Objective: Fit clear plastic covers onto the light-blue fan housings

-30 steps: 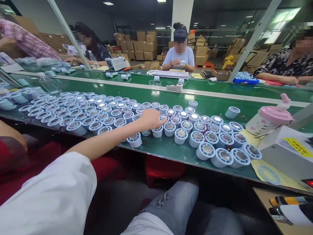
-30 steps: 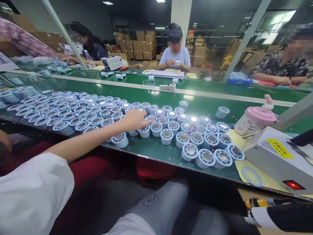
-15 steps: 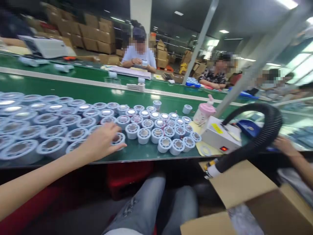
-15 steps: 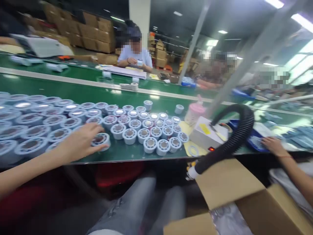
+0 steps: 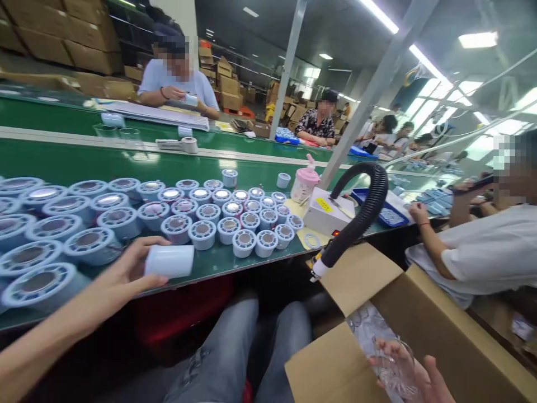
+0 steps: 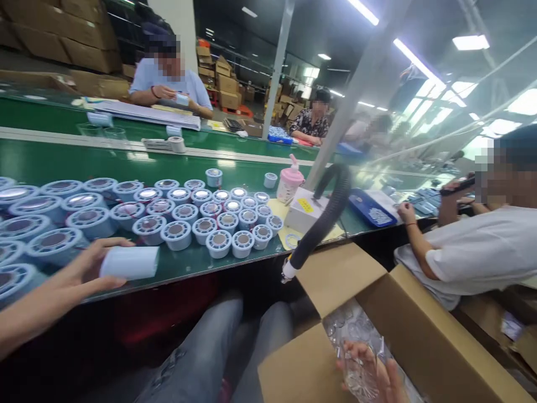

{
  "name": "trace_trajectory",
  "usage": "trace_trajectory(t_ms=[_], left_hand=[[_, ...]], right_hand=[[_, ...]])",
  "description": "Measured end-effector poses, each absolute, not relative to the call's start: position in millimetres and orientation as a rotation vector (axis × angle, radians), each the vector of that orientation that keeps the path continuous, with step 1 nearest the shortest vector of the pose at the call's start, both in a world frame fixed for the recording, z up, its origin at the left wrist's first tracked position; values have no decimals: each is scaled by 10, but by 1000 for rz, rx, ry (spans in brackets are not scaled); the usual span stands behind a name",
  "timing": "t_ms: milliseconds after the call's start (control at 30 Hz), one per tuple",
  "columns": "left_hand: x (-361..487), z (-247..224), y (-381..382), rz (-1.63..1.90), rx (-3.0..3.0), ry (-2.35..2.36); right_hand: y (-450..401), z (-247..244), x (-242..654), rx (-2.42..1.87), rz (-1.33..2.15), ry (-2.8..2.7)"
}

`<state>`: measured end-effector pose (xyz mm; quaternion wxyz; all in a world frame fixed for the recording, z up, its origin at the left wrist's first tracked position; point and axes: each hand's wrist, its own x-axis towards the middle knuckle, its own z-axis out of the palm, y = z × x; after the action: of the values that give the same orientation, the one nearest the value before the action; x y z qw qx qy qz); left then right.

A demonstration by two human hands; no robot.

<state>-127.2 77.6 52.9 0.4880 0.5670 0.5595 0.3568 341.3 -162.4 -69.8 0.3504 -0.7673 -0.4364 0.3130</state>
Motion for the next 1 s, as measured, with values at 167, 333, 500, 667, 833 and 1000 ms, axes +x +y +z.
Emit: trace_trajectory(t_ms=[167,333,500,667,833,1000], left_hand=[[-674,212,394,713,653,917],[-466,-210,291,299,676,767],[-408,-87,263,125,1282,744],[-409,11,219,415,1946,729],[-413,-190,196,574,1938,701],[-414,-312,176,506,1881,616]], right_hand=[[-1056,-486,2430,-1562,771,-1716],[-653,-150,1623,-1453,75,-2222],[-529,-138,1519,-1594,96,-2272],[-589,-114,1578,-1543,748,-2008],[-603,-71,1582,-1501,1022,-1617],[-555,-142,1622,-1453,1204,-1220]])
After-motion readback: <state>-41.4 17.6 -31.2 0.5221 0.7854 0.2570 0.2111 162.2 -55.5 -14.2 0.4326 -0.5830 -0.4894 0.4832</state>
